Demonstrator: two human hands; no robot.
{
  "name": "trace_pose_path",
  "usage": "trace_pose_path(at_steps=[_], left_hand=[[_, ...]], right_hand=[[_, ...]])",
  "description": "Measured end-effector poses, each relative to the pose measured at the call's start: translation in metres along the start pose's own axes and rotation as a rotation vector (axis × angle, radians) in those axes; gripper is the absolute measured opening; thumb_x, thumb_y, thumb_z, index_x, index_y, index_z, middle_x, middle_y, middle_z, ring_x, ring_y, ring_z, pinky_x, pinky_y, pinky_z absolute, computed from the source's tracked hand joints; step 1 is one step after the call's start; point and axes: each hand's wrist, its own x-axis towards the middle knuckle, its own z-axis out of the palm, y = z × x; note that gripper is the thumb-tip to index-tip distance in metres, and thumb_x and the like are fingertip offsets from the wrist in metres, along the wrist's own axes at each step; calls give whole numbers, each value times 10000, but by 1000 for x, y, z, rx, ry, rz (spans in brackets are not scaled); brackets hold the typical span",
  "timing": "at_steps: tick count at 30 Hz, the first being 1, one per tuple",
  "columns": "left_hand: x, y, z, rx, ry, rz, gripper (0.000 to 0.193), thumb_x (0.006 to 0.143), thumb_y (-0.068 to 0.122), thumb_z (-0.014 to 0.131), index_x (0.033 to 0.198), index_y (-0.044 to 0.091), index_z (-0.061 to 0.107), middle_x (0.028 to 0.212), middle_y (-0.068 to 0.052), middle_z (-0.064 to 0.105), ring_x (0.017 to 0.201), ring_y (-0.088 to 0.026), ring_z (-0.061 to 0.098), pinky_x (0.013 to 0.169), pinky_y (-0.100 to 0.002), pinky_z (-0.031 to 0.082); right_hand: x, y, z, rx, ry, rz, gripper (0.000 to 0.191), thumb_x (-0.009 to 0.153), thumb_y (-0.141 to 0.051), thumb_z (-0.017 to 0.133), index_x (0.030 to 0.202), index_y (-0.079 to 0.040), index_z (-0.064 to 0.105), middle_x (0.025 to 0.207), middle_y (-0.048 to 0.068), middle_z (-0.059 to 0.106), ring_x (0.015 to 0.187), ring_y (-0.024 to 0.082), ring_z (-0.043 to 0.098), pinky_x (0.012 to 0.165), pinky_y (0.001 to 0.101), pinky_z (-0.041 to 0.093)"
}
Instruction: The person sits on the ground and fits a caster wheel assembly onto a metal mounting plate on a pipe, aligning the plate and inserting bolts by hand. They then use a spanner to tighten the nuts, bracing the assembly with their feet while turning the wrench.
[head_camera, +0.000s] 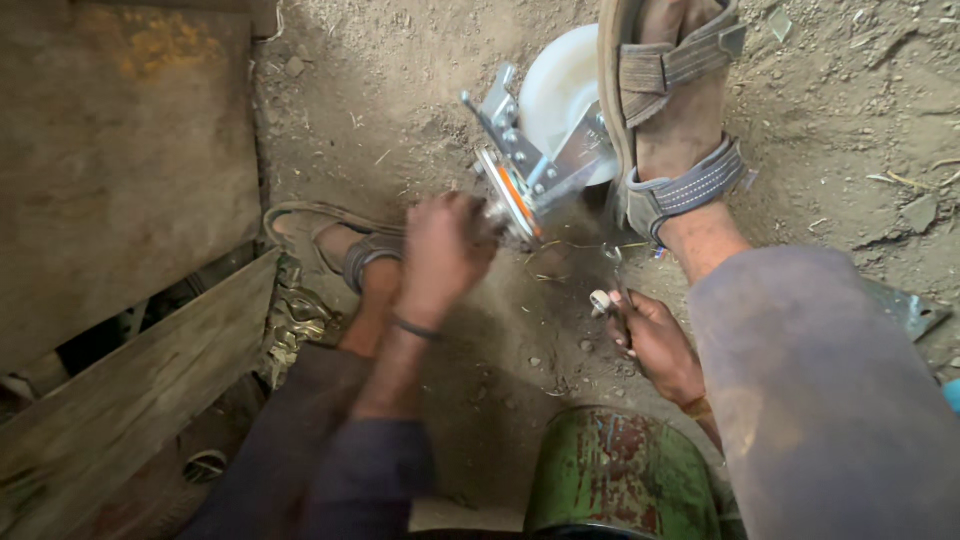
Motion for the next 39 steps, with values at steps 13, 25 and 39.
trace_pose_path(at_steps=[13,25,39], left_hand=[[5,14,-23,201,-132,-101,613,728,292,860,1248,84,611,1286,-187,585,1273,-416,482,1015,-634,357],[-100,107,28,-654,318,-343,228,1064,222,590,1155,13,613,1058,-173,663,977,-303,645,899,-409,523],[-117,50,97,-1019,264,-571,208,1070,193,529,1014,10,610,784,-48,620,680,-160,564,602,-348,514]], right_hand=[[-5,-22,22,-128,43,8,327,1043,-364,508,967,-121,714,645,-85,452,562,35,397,491,225,326],[-12,-2,22,-222,176,-84,355,1048,-348,537,885,-52,647,675,2,606,592,76,547,542,267,477],[-33,-8,38,-457,-10,-224,383,1042,-186,510,1395,-40,475,883,163,730,793,190,774,683,362,625]])
